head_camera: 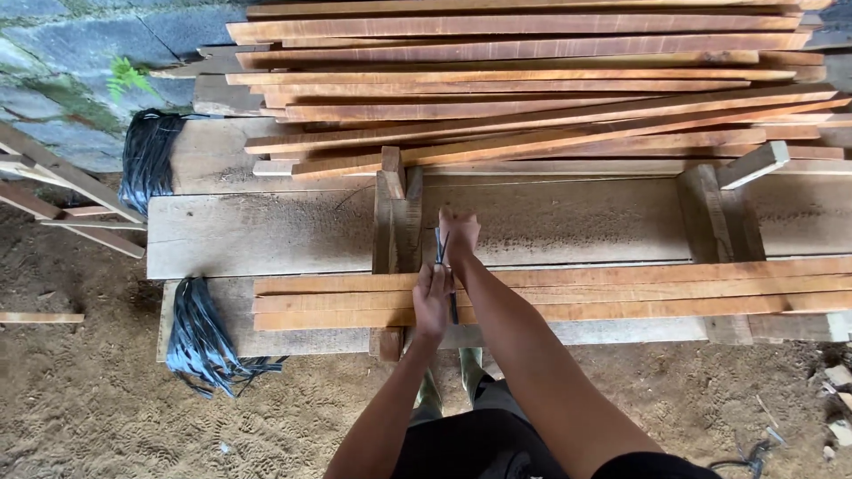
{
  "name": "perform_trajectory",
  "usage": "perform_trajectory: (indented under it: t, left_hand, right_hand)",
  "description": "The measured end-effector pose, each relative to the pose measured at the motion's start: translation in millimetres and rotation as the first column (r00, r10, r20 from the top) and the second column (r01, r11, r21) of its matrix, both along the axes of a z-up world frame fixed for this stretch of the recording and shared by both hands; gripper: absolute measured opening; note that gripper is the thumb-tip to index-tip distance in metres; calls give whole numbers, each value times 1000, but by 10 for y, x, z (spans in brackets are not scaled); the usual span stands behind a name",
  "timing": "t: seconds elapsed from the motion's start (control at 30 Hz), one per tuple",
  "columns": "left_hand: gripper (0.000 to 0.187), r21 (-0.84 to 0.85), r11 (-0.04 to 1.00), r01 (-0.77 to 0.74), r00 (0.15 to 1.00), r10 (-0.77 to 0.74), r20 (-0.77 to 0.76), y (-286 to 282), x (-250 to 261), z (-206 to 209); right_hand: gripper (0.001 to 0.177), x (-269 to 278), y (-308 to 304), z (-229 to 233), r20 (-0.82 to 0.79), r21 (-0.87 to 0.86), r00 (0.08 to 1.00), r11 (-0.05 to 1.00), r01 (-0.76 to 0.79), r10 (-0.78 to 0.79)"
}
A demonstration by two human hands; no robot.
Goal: Bundling thin wooden planks together using plastic straps.
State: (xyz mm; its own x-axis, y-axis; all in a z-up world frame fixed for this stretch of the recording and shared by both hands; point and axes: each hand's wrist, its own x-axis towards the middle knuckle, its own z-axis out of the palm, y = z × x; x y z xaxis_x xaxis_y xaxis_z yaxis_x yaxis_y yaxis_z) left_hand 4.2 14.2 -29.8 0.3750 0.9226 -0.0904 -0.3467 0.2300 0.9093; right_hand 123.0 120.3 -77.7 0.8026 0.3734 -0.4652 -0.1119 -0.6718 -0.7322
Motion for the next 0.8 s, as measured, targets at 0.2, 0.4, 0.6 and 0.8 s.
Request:
perform_trajectory:
  t: [0.2,0.4,0.6,0.8]
  left_hand:
    - [33,189,977,-103,982,129,-134,-79,-32,246]
    - [33,164,978,-130,960,166,-224,-83,-17,80]
    - [33,203,979,-10,960,66,-271,-13,-75,264]
    - [34,175,982,-70,987,93,-128,-11,-29,473]
  right_hand:
    - [37,84,-21,-325,21,0,997,997,-79,79]
    - [29,242,-25,-1490,226,-416,546,587,-695,807]
    - [37,593,119,-2511,319,-666,117,311,-679,940]
    - [53,142,12,-294,-42,-160,911,898,-411,409]
